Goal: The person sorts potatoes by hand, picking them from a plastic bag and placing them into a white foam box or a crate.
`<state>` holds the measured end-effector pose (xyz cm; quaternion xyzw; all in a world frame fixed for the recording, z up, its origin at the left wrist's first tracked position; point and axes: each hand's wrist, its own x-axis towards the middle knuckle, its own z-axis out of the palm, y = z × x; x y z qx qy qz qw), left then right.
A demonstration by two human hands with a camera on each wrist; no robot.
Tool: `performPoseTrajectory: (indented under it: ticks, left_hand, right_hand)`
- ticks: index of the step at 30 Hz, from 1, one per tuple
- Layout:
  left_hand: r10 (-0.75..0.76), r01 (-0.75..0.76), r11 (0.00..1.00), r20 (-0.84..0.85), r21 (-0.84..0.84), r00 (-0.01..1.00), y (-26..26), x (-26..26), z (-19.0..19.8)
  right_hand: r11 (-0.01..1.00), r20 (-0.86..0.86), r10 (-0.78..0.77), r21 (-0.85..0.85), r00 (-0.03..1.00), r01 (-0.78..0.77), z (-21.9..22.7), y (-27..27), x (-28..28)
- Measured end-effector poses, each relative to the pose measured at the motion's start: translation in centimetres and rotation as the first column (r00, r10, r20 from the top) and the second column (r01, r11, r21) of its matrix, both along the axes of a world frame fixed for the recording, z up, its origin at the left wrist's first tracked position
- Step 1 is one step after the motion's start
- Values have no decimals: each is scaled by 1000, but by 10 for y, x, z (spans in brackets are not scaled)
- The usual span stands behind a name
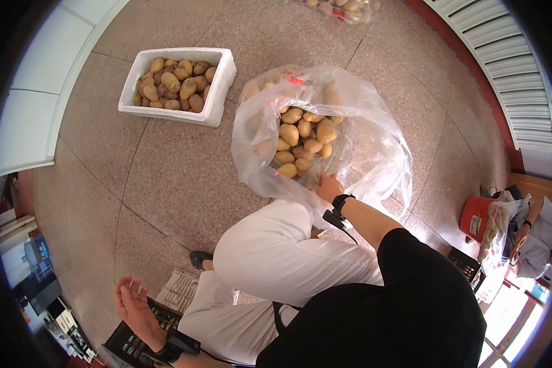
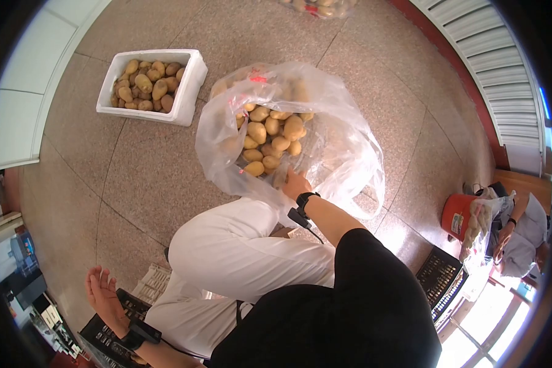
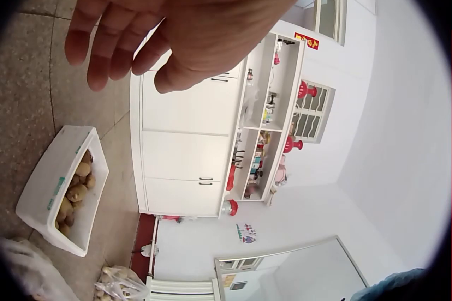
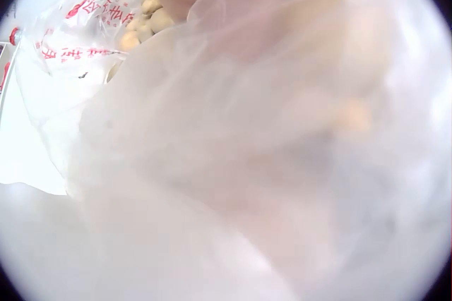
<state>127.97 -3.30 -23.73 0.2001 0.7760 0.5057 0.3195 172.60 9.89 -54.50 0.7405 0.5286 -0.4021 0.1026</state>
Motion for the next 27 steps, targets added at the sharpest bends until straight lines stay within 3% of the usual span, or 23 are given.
performPoseTrajectory:
  ticks: [3, 5, 11, 15, 17, 19, 22, 26, 27]
  left_hand:
    - [-1, 1, 1000, 4, -1, 1000, 1, 1, 1]
    - [5, -5, 1000, -3, -6, 1000, 2, 1, 0]
    - [-17, 17, 1000, -1, -9, 1000, 4, 4, 1]
    - [14, -14, 1000, 2, -8, 1000, 8, 7, 2]
    - [13, -13, 1000, -3, -18, 1000, 9, 8, 3]
    - [4, -4, 1000, -3, -21, 1000, 9, 7, 1]
    - [-24, 24, 1000, 8, -20, 1000, 6, 1, -3]
    - [-29, 29, 999, 6, -14, 1000, 7, 2, -3]
    - [-26, 26, 1000, 4, -15, 1000, 6, 2, -2]
  right_hand:
    - [998, 12, -24, -52, 1000, 24, 8, -2, 0]
    - [997, -29, -46, -64, 999, 44, -13, -11, 10]
    - [994, -75, -95, -64, 993, 90, -22, -16, 13]
    - [972, -83, -211, -122, 974, 200, -68, -32, 11]
    - [972, 10, -159, -175, 987, 158, -86, -41, 8]
    - [948, -24, -315, -61, 949, 313, -118, -55, 9]
    - [937, -21, -339, -97, 941, 336, -66, -49, -1]
    - [962, -35, -272, -12, 962, 272, -98, -64, 4]
    - [921, -55, -383, 48, 922, 386, -82, -65, 2]
